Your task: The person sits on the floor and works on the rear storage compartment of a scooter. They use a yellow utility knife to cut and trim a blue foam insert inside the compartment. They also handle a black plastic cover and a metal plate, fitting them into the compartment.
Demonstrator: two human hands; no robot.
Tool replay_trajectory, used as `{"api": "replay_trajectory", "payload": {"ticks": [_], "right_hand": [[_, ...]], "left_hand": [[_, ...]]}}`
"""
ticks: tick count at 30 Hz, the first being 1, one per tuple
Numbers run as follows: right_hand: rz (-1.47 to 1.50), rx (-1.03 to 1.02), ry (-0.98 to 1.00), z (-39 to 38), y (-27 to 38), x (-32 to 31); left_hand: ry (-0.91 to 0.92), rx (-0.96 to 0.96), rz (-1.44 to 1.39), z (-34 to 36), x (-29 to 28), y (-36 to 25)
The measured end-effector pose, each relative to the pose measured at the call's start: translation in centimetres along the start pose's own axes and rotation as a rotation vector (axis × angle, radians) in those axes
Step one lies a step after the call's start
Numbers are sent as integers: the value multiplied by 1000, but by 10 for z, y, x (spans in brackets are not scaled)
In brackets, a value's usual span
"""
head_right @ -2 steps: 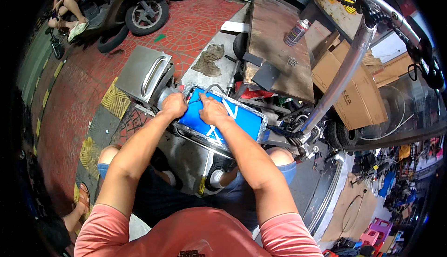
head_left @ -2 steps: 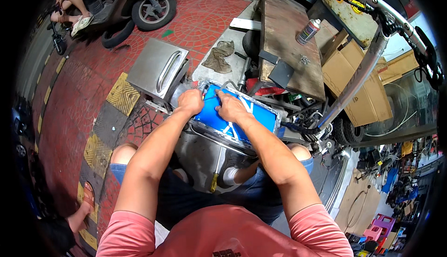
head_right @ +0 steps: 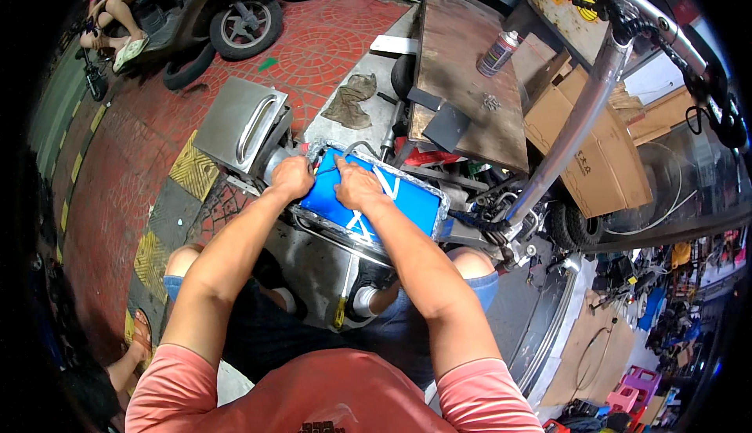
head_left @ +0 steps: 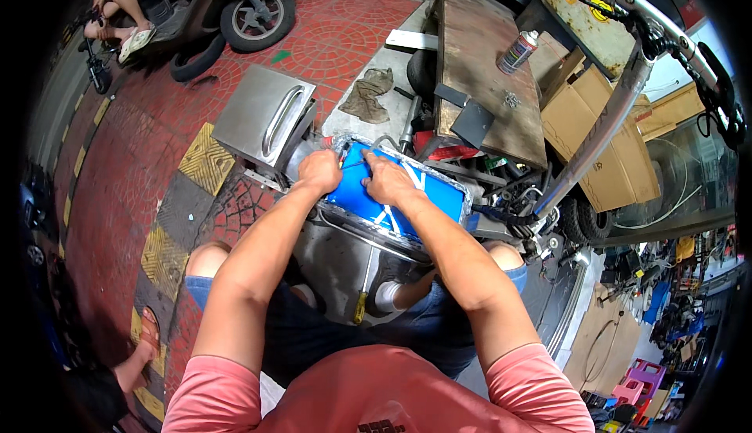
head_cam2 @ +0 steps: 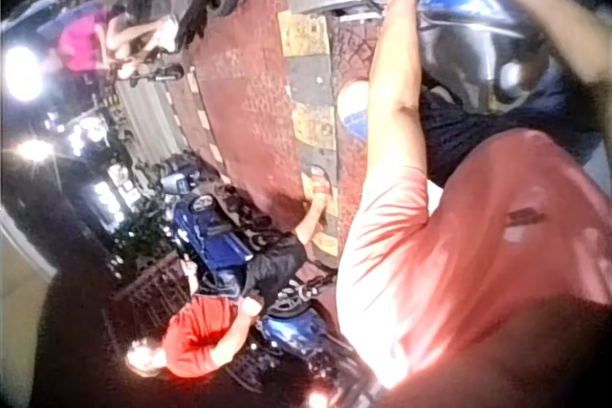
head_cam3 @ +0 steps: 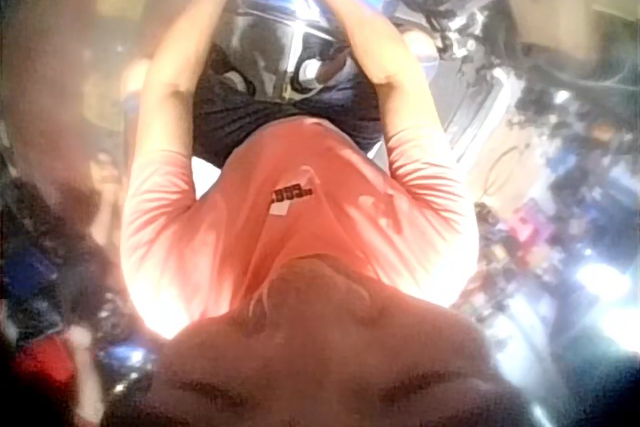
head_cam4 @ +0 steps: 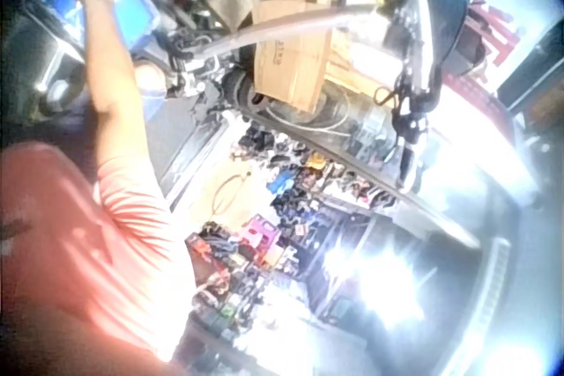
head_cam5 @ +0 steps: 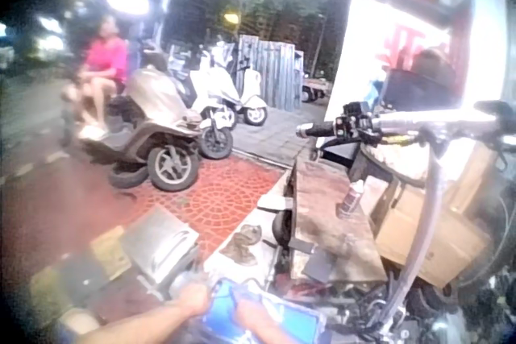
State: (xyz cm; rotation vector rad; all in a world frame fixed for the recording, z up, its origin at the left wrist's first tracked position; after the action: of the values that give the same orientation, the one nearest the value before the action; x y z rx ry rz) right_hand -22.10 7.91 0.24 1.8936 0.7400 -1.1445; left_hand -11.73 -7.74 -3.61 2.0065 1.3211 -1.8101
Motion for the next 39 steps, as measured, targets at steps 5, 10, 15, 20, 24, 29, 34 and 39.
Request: {"api": "replay_trajectory", "payload": {"ticks": [5, 10, 15, 20, 24, 29, 34, 39], "right_hand": [[-94, 46, -22, 4, -7, -4], [-153, 85, -58, 6, -4, 0], [-340, -85, -263, -1, 3, 1], [-427, -131, -320, -3, 13, -2], [-381, -213, -405, -2, 4, 15], [-200, -203, -256, 4, -4, 36], [-172, -189, -212, 8, -1, 32], [-123, -168, -141, 12, -7, 36]], "left_hand": [[-14, 5, 12, -4, -4, -5], [5, 41, 21, -9, -7, -9], [24, 26, 34, -18, -8, -17], [-12, -46, -41, -23, 0, -15], [-40, -71, -53, -25, 3, -17], [-116, -49, -57, -39, 6, -25], [-175, -154, -53, -52, 17, -35], [-197, -135, -124, -65, 22, -41]]}}
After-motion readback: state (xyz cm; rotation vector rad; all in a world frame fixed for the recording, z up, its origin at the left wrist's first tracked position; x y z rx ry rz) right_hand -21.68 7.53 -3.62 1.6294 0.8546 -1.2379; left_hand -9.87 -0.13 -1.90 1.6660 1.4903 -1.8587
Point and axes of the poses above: each hand's wrist, its own z-axis towards the middle knuckle, its own x-axis out of the palm, y = z × x, the point moved 3 cm from there along z, towards the middle knuckle, and after that the axes turned 6 degrees about -z, right-handed, at the moved point
